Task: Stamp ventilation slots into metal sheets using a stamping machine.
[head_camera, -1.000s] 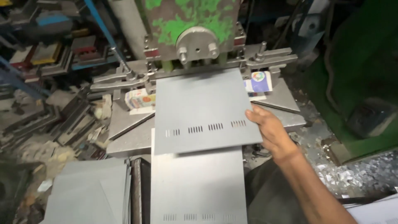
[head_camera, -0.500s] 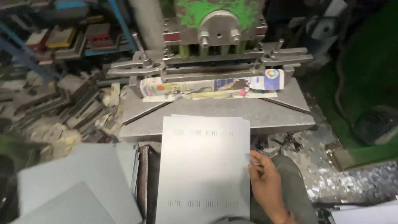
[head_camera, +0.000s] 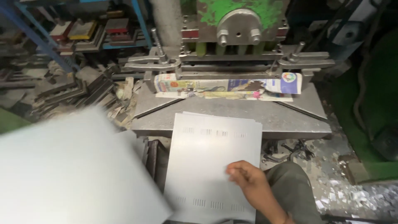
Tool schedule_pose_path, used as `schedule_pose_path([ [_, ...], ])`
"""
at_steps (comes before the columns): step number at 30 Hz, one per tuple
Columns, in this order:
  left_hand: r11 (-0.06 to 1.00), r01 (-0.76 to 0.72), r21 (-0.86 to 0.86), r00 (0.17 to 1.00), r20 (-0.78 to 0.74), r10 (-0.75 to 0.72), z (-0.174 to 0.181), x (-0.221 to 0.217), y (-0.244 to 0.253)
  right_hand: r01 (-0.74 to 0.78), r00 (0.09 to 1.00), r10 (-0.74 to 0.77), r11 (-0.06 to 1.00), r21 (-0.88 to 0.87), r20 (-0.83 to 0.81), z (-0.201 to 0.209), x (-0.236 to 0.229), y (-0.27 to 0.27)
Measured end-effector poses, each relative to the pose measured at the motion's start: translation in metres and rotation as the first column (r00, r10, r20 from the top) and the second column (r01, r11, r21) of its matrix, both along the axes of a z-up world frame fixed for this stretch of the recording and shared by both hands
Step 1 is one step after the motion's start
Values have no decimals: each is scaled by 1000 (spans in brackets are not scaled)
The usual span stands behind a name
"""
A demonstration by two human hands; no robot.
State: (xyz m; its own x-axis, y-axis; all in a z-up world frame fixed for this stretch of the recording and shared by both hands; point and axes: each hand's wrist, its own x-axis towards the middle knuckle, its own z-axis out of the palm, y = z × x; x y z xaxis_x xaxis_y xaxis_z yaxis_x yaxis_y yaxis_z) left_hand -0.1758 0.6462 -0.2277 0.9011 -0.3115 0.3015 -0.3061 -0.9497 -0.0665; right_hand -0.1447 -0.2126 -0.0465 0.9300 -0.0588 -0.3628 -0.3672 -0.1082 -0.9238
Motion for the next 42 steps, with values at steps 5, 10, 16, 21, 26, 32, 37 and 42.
schedule_pose_path([
  [5, 775, -216, -594, 976, -98, 196, 74, 62, -376, 31, 958, 96, 903, 428, -271, 31, 13, 1],
  [10, -118, -382, -917, 924, -375, -78, 207, 101, -587, 228, 973, -205, 924, 306, -107, 43, 17, -53],
  [16, -132, -340, -931, 898, -280, -339, 176, 193, -633, 346, 937, -339, 879, 326, -81, 45, 49, -89],
  [21, 46, -402, -914, 868, -397, -299, 167, 274, -639, 307, 929, -369, 819, 485, 35, 12, 104, -109],
  [26, 84, -394, -915, 863, -400, -308, 196, 298, -654, 320, 938, -345, 846, 427, -18, 32, 145, -115],
  [32, 171, -369, -913, 870, -404, -281, 177, 314, -648, 280, 956, -290, 862, 423, -42, 30, 161, -126],
  [37, 212, -382, -899, 866, -429, -258, 173, 319, -647, 271, 960, -275, 889, 370, -42, 24, 166, -128],
  [42, 60, -443, -895, 842, -438, -315, 187, 311, -649, 319, 946, -322, 897, 306, -41, 23, 165, -128],
])
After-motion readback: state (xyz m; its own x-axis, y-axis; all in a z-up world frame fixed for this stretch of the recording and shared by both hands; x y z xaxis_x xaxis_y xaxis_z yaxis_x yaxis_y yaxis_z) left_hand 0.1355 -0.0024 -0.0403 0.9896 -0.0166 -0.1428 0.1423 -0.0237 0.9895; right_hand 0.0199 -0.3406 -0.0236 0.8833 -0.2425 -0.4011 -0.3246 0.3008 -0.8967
